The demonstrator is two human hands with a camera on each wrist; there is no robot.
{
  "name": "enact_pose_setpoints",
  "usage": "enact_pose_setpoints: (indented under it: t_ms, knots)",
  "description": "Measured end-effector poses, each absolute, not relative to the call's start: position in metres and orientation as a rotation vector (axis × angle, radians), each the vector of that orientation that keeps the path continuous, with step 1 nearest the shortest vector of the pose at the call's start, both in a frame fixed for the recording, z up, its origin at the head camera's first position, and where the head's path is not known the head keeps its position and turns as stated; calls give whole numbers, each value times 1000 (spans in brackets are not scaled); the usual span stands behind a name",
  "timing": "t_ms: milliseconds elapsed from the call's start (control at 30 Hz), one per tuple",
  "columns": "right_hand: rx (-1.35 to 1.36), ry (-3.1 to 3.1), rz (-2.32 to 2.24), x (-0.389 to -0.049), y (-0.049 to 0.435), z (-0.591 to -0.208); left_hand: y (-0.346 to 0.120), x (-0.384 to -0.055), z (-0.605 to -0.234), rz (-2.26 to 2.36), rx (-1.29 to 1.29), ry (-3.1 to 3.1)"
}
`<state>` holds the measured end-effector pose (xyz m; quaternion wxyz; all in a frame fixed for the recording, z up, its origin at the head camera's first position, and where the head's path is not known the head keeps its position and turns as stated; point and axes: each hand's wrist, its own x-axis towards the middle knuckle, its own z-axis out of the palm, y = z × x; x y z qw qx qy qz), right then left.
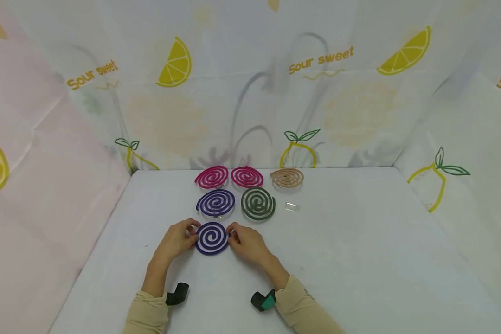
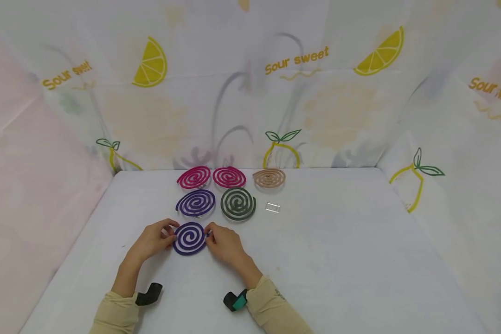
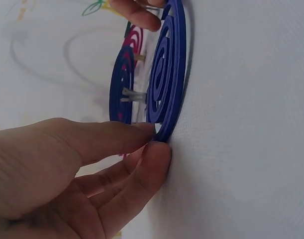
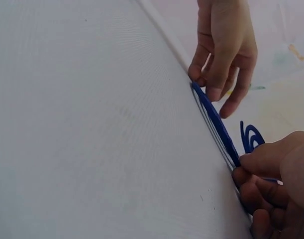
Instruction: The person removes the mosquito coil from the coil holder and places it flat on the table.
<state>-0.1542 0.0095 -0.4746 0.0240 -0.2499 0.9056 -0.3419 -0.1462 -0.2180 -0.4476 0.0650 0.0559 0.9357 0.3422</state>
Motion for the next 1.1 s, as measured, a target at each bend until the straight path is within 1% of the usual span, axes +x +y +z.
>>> enact_pose_setpoints:
  t_ms: [233, 533, 800, 1100]
  knots:
    - [-768, 2804, -1057, -154, 8, -475, -219, -146, -445, 1008, 135, 2826]
    - [-791, 2748, -1188, -155, 13, -473, -228, -145, -440, 1022, -22, 2883]
    - [-802, 2691, -1256, -157, 18, -472, -222, -148, -437, 1134, -43, 3031]
    - [-823, 2586, -1327, -159, 25, -460, -207, -153, -435, 1279, 11, 3120]
